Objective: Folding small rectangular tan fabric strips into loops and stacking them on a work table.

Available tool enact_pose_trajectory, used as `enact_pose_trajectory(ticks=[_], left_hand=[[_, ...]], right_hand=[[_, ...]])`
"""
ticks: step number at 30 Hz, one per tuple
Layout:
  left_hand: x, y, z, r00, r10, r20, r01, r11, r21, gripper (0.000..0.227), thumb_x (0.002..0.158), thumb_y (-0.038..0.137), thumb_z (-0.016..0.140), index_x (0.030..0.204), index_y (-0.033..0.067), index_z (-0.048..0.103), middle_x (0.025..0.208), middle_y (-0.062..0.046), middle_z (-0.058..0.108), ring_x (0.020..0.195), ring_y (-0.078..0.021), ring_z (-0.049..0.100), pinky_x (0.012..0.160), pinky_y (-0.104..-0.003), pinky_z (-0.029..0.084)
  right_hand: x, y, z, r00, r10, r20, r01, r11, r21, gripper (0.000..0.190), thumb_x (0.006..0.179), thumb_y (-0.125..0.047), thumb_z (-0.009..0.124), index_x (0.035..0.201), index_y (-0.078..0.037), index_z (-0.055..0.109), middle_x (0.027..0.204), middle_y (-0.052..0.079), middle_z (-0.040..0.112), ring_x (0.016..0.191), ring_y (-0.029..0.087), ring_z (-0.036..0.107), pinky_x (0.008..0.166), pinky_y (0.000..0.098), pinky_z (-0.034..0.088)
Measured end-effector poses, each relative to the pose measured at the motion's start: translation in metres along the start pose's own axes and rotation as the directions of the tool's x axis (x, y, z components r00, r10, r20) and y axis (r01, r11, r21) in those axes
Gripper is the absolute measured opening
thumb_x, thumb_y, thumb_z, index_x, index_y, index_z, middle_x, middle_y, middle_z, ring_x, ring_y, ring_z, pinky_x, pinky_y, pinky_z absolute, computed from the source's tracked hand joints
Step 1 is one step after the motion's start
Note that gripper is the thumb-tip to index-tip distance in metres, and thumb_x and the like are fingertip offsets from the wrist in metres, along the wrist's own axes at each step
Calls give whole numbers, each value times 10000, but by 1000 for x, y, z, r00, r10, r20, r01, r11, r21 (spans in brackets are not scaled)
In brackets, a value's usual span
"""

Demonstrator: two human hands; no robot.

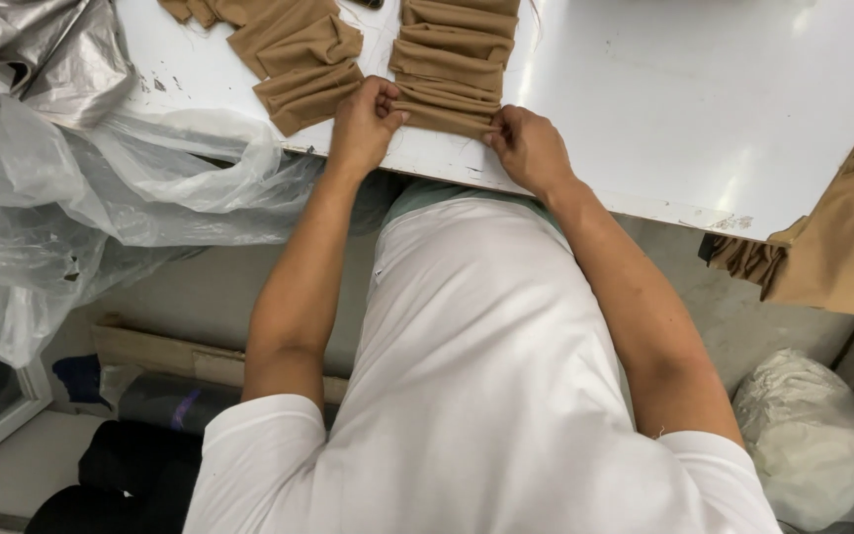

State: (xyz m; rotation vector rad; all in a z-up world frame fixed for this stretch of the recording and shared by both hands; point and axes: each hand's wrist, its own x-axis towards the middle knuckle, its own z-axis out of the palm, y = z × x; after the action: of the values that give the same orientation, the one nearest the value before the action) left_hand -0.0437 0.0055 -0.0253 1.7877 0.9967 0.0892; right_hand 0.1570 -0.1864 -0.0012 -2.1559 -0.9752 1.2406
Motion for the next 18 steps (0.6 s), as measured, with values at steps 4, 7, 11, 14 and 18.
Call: enact_pose_trajectory(ticks=[4, 7, 11, 14, 18], left_hand=[[9, -11, 16, 988, 143, -55, -134, 980, 145, 209, 865, 82, 781, 1004, 96, 626, 907, -35, 657, 780, -187, 626, 732, -343, 525], [7, -9, 16, 992, 109, -70, -95, 980, 173, 237, 859, 102, 788, 1018, 94, 613, 956, -59, 625, 827, -199, 623, 770, -352, 531], [7, -14, 10, 996, 67, -60, -52, 975, 218, 395, 790, 212, 864, 1054, 105, 591, 959, -57, 658, 903, -233, 620, 832, -379, 485], [9, -5, -9, 1000, 16, -21, -9, 959, 285, 512, 776, 334, 891, 1130, 95, 610, 930, -54, 686, 919, -290, 646, 812, -429, 485], [48, 38, -35, 935, 314, -166, -263, 926, 271, 301, 855, 191, 852, 1032, 83, 634, 927, -69, 632, 894, -275, 633, 822, -416, 481]], right_hand=[[5, -1, 4, 989, 93, -114, -91, 996, 17, 196, 916, -160, 600, 1063, -141, 472, 869, 39, 659, 744, 286, 578, 666, 420, 448], [4, -8, 6, 977, 163, -137, -158, 986, 47, 255, 864, -175, 603, 1083, -147, 475, 899, 1, 655, 766, 266, 581, 666, 413, 450], [-1, -3, 7, 981, 76, -177, -63, 995, 75, 386, 869, -228, 716, 1187, -88, 549, 968, 27, 663, 876, 226, 625, 768, 367, 490], [-18, 0, -1, 965, 107, -240, -60, 979, 195, 493, 847, -273, 779, 1259, -103, 569, 1072, 26, 662, 891, 191, 614, 832, 341, 497], [-46, 23, 1, 911, 247, -331, -92, 903, 420, 365, 905, -170, 739, 1229, -103, 586, 1081, 32, 681, 795, 113, 551, 804, 274, 515]])
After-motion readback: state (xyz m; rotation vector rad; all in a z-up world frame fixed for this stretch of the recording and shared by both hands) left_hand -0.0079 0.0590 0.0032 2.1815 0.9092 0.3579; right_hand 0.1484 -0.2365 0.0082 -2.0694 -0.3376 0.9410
